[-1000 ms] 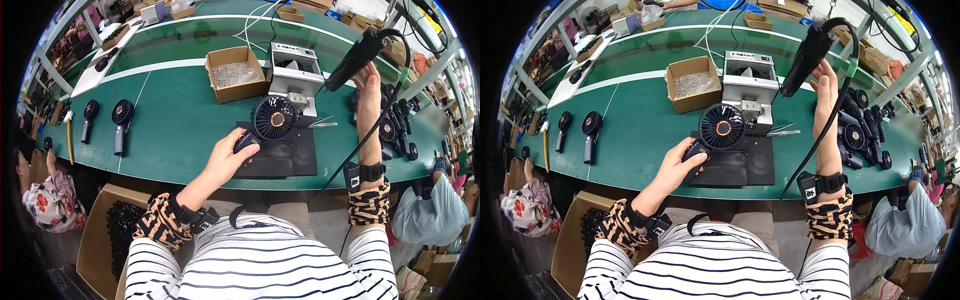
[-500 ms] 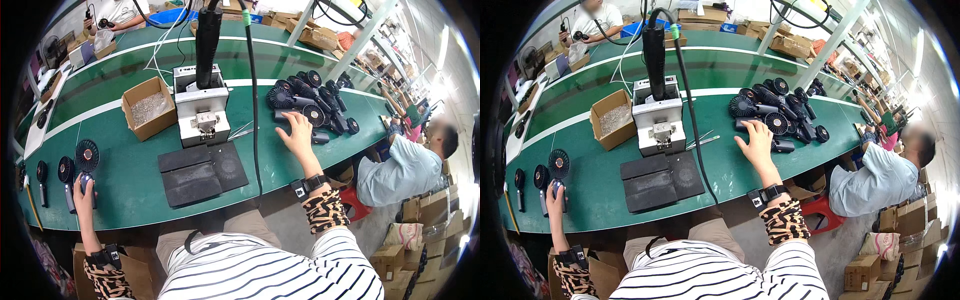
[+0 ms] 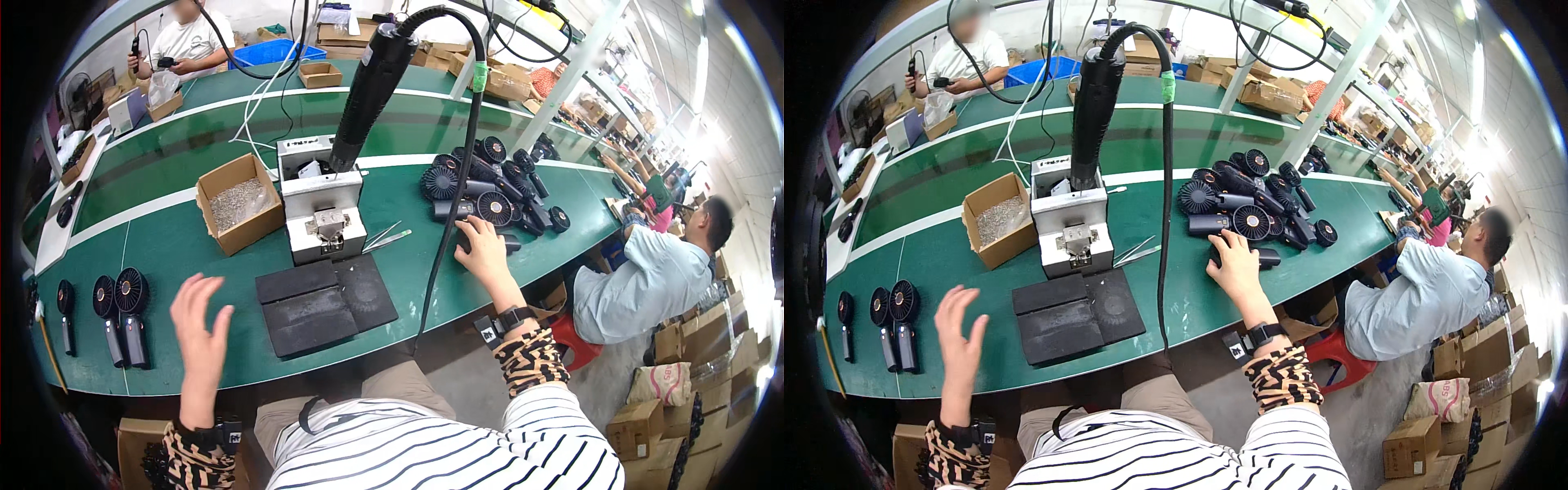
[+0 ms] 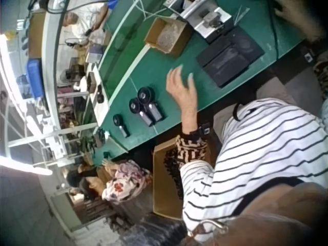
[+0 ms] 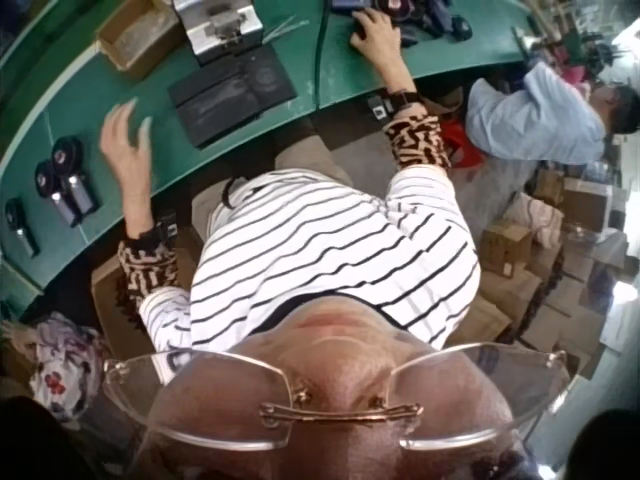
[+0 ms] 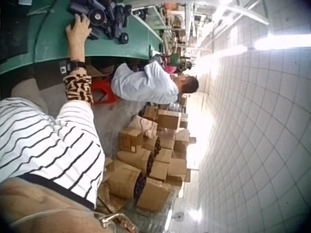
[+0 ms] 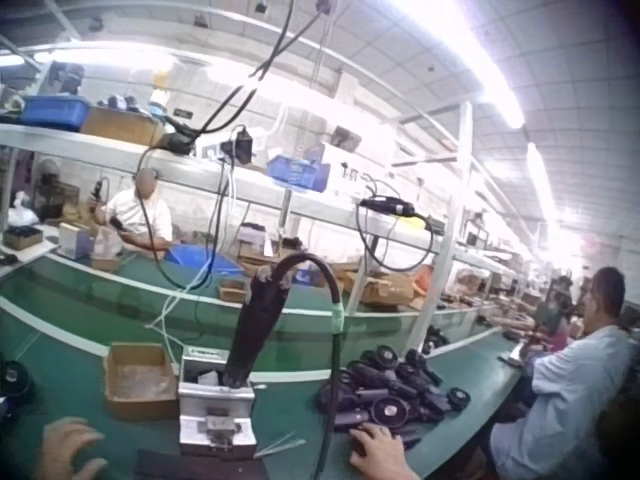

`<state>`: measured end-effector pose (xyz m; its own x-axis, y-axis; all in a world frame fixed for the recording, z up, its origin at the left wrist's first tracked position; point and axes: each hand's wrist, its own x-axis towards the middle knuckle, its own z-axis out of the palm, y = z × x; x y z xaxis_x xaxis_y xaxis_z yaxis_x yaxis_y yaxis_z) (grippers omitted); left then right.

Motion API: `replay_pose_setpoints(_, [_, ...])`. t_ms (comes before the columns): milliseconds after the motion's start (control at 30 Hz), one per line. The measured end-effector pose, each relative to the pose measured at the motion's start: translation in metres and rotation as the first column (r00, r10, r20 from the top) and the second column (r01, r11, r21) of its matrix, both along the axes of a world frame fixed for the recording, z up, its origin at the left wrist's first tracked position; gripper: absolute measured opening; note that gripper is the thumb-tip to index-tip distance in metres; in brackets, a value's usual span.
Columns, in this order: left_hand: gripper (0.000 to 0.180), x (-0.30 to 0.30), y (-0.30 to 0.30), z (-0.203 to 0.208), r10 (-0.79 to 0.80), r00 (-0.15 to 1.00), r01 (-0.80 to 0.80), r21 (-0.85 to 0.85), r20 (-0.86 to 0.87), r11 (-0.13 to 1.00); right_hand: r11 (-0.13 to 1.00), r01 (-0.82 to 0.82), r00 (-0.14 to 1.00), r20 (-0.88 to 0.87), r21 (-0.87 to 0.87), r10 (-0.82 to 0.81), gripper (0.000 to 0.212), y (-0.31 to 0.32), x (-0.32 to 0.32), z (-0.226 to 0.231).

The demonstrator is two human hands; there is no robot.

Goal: Assemble small portable electric fans using an electric screwdriver.

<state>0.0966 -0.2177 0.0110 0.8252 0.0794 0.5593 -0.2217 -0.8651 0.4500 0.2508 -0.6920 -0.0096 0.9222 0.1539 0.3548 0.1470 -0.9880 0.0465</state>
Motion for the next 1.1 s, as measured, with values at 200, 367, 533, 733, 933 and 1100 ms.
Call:
replay_pose_setpoints(200, [0.054,0.028,-0.098,0.013,-0.504,0.861,0.509,-0.148,0.073,0.848,0.662,-0.264,0.962,0.139,0.702,0.236,0.039,0.050,-0.041,0.093])
replay_pose_setpoints(367, [0.076,0.030,-0.157,0.013,-0.595,0.803,0.573,-0.331,0.045,0.749,-0.374,-0.117,0.857,0.284,0.920,0.430,0.050,0.084,-0.059,0.080])
replay_pose_setpoints(533, [0.067,0.016,-0.121,0.005,-0.511,0.852,0.432,-0.400,-0.113,0.809,-0.170,0.069,0.756,0.060,0.983,0.652,0.053,0.110,-0.032,0.050])
replay_pose_setpoints(733, [0.060,0.010,-0.065,0.005,-0.514,0.816,0.514,-0.077,-0.264,0.855,0.001,-0.556,0.589,0.393,0.831,0.706,0.072,0.172,0.022,0.139])
replay_pose_setpoints(933, [0.059,0.020,-0.069,-0.015,-0.453,0.875,0.427,-0.165,-0.174,0.889,-0.127,-0.593,0.540,0.510,0.795,0.669,0.034,0.228,0.043,0.178])
replay_pose_setpoints(1100, [0.057,0.018,-0.078,-0.019,-0.332,0.930,0.319,-0.102,-0.159,0.942,-0.186,-0.616,0.592,0.605,0.766,0.533,0.055,0.229,0.013,0.170])
